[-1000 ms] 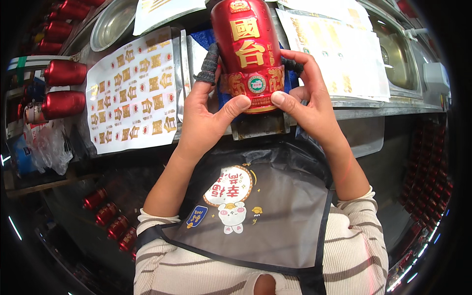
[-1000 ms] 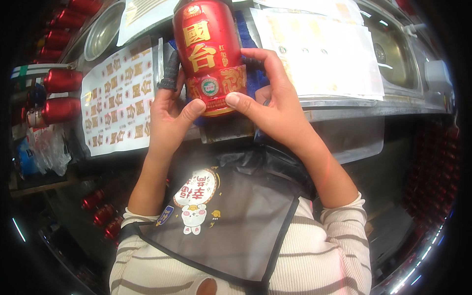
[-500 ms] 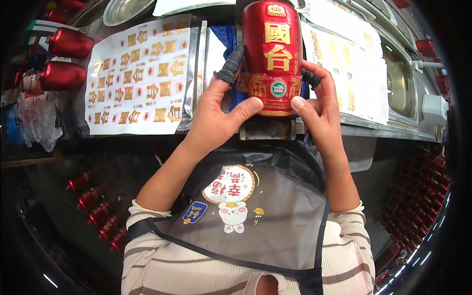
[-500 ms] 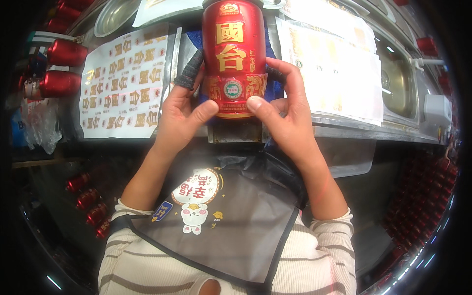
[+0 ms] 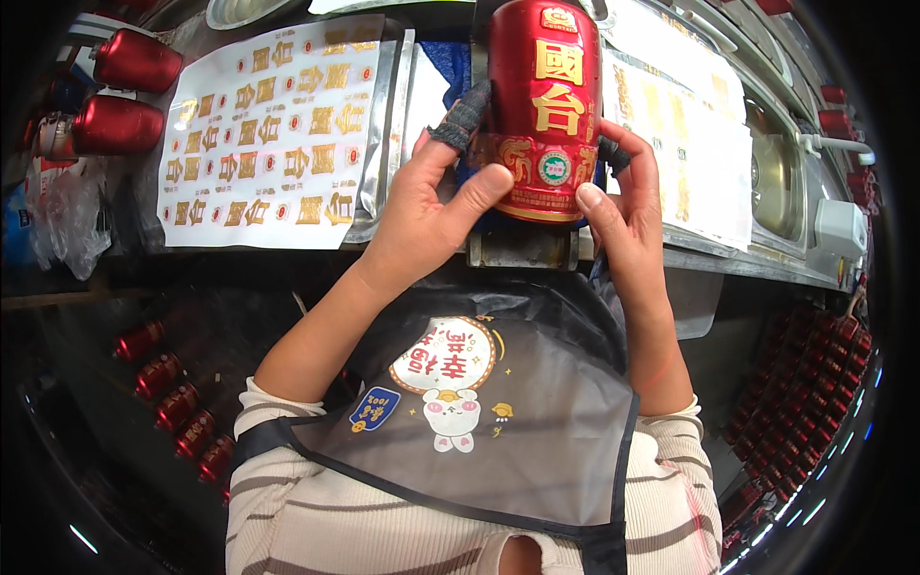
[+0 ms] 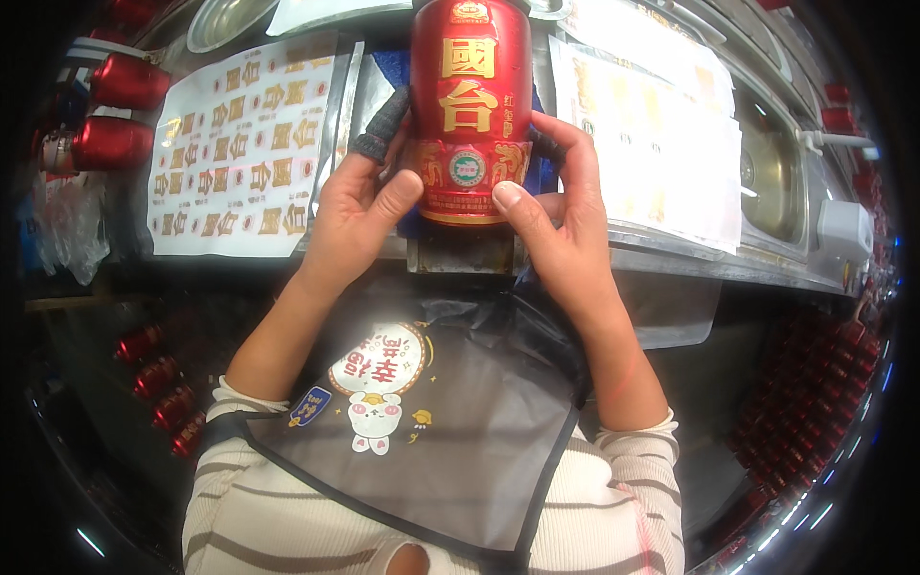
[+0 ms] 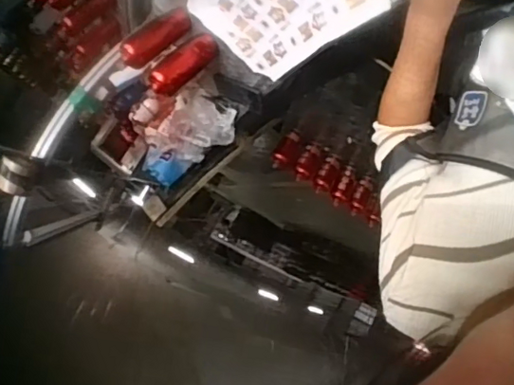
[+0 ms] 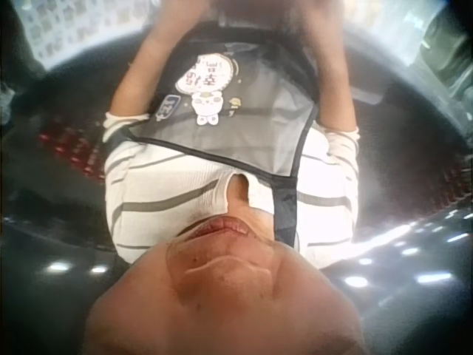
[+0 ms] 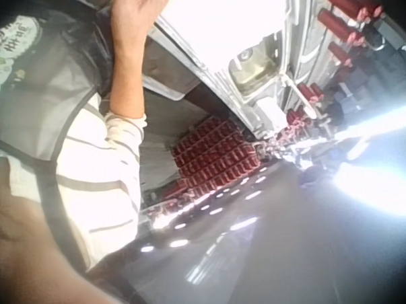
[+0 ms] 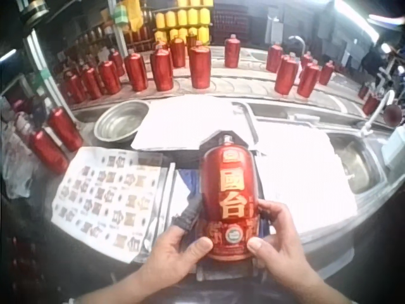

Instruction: The person applies gold stickers to red cylindrical containers on a workbench. They peel stickers from sheets, align and press them onto the containers, smooth the surfaces, and place finished units on a nearby table.

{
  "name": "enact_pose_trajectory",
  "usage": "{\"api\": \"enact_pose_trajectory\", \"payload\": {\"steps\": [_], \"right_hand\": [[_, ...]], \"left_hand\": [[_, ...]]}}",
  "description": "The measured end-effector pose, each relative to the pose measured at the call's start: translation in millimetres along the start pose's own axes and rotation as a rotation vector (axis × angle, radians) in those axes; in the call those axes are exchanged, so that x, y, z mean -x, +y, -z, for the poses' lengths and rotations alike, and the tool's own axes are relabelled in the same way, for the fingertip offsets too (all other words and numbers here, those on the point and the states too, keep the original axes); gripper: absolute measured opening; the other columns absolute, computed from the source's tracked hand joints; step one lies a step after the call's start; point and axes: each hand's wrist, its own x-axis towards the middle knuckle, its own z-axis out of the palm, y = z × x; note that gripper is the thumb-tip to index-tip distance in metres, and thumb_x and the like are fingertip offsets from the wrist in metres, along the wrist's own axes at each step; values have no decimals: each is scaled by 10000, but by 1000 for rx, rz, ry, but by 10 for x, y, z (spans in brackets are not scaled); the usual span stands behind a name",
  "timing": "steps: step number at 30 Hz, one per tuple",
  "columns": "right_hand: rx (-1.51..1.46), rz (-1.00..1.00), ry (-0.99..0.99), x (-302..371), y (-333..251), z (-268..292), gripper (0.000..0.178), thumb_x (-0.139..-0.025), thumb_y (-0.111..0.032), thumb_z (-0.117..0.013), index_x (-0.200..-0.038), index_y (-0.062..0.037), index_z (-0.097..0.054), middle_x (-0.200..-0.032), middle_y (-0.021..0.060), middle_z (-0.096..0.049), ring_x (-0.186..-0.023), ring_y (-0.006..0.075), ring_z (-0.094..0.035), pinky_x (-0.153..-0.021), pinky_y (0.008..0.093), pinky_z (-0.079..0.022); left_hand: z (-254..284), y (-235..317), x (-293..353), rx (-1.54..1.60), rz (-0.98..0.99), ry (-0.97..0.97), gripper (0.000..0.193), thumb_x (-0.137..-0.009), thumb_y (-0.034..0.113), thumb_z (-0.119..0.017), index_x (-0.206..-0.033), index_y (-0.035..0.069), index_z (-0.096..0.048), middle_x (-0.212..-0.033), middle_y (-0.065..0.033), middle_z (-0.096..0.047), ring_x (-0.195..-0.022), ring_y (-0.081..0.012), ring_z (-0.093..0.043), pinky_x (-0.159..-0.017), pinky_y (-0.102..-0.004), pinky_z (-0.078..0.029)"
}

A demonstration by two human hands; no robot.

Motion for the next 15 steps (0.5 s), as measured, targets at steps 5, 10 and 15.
{"api": "enact_pose_trajectory", "payload": {"steps": [5,10,15], "right_hand": [[125,64,7,18,6,-47,680,-865,-164,-727,-1427,-13,-377,-1353,149,-469,-824,73,-634,-629,170,-480],[118,27,1,7,12,1,697,-842,-141,-744,-1428,-20,-386,-1314,127,-489,-766,56,-602,-621,164,-459],[-21,-5,6,1,54,41,709,-820,-112,-758,-1430,-44,-403,-1290,97,-501,-683,22,-532,-571,159,-406]], "left_hand": [[-53,-47,-5,-61,-73,-2,763,-856,350,-800,-1455,21,-460,-1345,-141,-588,-1276,-229,-491,-1119,-378,-341],[-16,-36,9,-92,-59,1,759,-839,306,-819,-1449,25,-464,-1300,-146,-573,-1218,-240,-511,-1081,-371,-379],[-35,28,-32,-89,-28,-14,706,-841,287,-816,-1410,23,-491,-1241,-130,-560,-1188,-236,-520,-1057,-362,-401]]}}
